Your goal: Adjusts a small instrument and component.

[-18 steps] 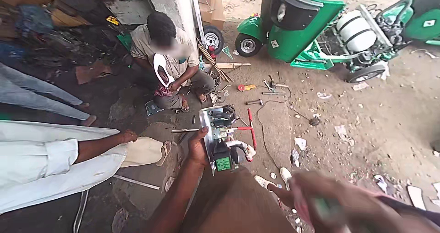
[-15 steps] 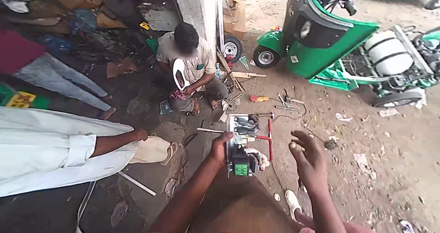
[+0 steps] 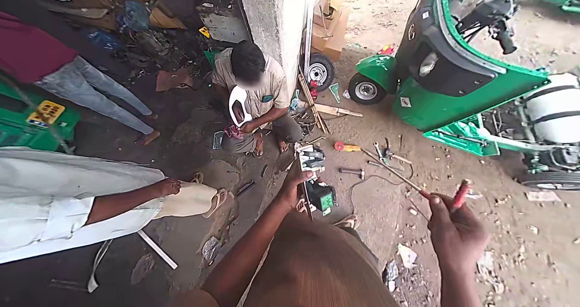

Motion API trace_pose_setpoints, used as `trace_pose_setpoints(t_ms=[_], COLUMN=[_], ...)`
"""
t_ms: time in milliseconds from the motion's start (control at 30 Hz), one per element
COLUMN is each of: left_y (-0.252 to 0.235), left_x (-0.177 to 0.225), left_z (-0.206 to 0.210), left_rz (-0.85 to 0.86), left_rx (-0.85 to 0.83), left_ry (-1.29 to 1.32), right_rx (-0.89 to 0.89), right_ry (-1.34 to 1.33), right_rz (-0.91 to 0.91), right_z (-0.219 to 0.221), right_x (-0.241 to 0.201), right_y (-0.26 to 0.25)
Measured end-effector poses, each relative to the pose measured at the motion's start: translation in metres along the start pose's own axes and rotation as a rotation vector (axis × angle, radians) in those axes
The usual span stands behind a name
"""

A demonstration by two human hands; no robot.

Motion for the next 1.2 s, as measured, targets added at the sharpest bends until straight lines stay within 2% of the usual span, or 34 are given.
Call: trace_pose_setpoints(t_ms=[67, 200, 300, 500, 667, 800, 867, 1000, 1033, 1100, 1200], left_y=[-0.015, -0.04, -0.053, -0.078, -0.088, -0.087, -0.086, -0.083, -0.082, -0.078, -0.065], left_x=[-0.005, -0.015, -0.028, -0.052, -0.066, -0.067, -0.068, -0.066, -0.064, -0.062, -0.064], left_z=[0.0, 0.024, 0.053, 0.115, 0.152, 0.164, 0.164, 0.16, 0.158, 0.152, 0.142], left_rz=[0.037, 0.202, 0.316, 0.462, 0.533, 0.55, 0.58, 0.682, 0.684, 0.657, 0.609], left_rx=[0.116, 0.289, 0.336, 0.436, 0.511, 0.537, 0.56, 0.634, 0.68, 0.744, 0.723], left_ry=[-0.011, 0.006, 0.068, 0.175, 0.188, 0.184, 0.155, -0.091, -0.172, -0.277, -0.312], right_rx=[-0.049, -0.263, -0.417, -0.59, -0.677, -0.708, -0.717, -0.802, -0.809, -0.786, -0.711], right_ry=[-0.09, -0.346, -0.334, -0.372, -0.342, -0.347, -0.356, -0.518, -0.552, -0.534, -0.322], right_rz=[-0.125, -0.133, -0.219, -0.316, -0.345, -0.367, -0.271, 0.331, 0.419, 0.449, 0.257], right_z=[-0.019, -0.026, -0.017, -0.039, -0.055, -0.058, -0.056, -0.047, -0.043, -0.032, -0.02], right_x=[-0.02, -0.033, -0.014, 0.012, 0.019, 0.024, 0.02, 0.007, 0.008, 0.012, 0.017], right_y=[-0.018, -0.06, -0.09, -0.163, -0.198, -0.212, -0.214, -0.226, -0.229, -0.229, -0.212])
Point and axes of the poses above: each hand's wrist, its own y-axis away from the middle knuckle, its own z-axis out of the palm, x = y × z, the point moved 1 cm from there along -y, towards the middle knuckle, and after that the axes turned 12 degrees about -y, right-handed, at the moved point
